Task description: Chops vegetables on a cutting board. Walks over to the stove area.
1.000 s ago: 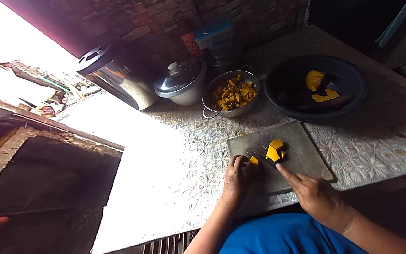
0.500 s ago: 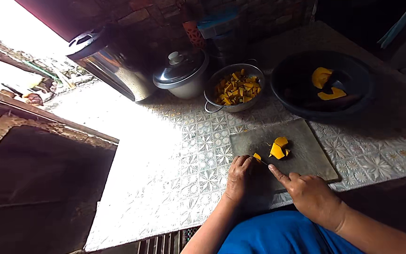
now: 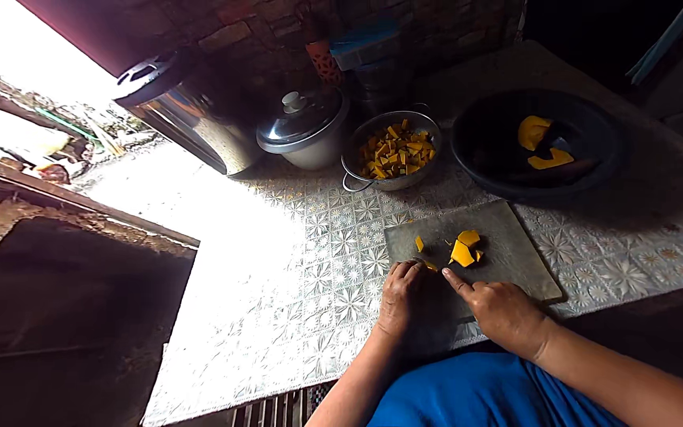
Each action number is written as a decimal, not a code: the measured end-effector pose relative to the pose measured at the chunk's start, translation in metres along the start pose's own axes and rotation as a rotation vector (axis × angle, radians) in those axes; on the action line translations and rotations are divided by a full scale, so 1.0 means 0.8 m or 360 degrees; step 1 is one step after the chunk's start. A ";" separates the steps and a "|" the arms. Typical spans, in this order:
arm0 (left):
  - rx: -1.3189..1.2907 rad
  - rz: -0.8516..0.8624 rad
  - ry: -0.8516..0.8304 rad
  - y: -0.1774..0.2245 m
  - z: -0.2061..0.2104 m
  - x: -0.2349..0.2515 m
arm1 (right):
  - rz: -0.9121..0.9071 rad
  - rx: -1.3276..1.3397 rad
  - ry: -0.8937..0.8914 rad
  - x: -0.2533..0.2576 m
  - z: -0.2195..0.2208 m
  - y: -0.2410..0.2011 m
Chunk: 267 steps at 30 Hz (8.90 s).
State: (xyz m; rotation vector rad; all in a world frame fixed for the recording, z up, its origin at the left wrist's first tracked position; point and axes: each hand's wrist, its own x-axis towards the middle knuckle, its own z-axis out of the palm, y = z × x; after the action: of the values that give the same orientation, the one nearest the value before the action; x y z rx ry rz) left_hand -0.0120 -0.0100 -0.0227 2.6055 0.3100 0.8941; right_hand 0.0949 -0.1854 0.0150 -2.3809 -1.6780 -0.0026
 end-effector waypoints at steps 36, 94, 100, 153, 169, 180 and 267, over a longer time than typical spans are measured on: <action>0.0234 0.0175 -0.0508 0.027 0.021 0.072 | 0.0210 0.0390 0.0890 -0.070 0.026 0.082; -0.0081 -0.0274 -0.0195 0.012 0.009 0.025 | 0.0084 -0.0120 0.0007 -0.028 -0.017 0.011; -0.0029 -0.0266 -0.0183 0.013 0.011 0.023 | 0.0115 -0.0093 0.0081 -0.028 0.000 0.016; 0.0449 -0.0288 -0.1022 -0.043 0.035 0.172 | 0.0546 0.0083 0.1044 -0.064 0.048 0.140; 0.0257 0.0197 0.0230 -0.030 -0.024 0.268 | 0.0520 0.0079 0.1197 -0.062 0.055 0.141; 0.0394 -0.0228 -0.0249 -0.034 -0.038 0.340 | 0.0544 0.0093 0.1182 -0.064 0.054 0.141; -0.0301 -0.0107 0.0027 0.009 0.013 0.017 | -0.0104 -0.0007 0.0429 -0.025 -0.002 0.026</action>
State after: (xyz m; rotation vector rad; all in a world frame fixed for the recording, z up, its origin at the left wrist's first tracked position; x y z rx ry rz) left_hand 0.0056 -0.0154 -0.0203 2.4014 0.3009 0.8784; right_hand 0.1073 -0.2105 0.0102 -2.2104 -1.6260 -0.3233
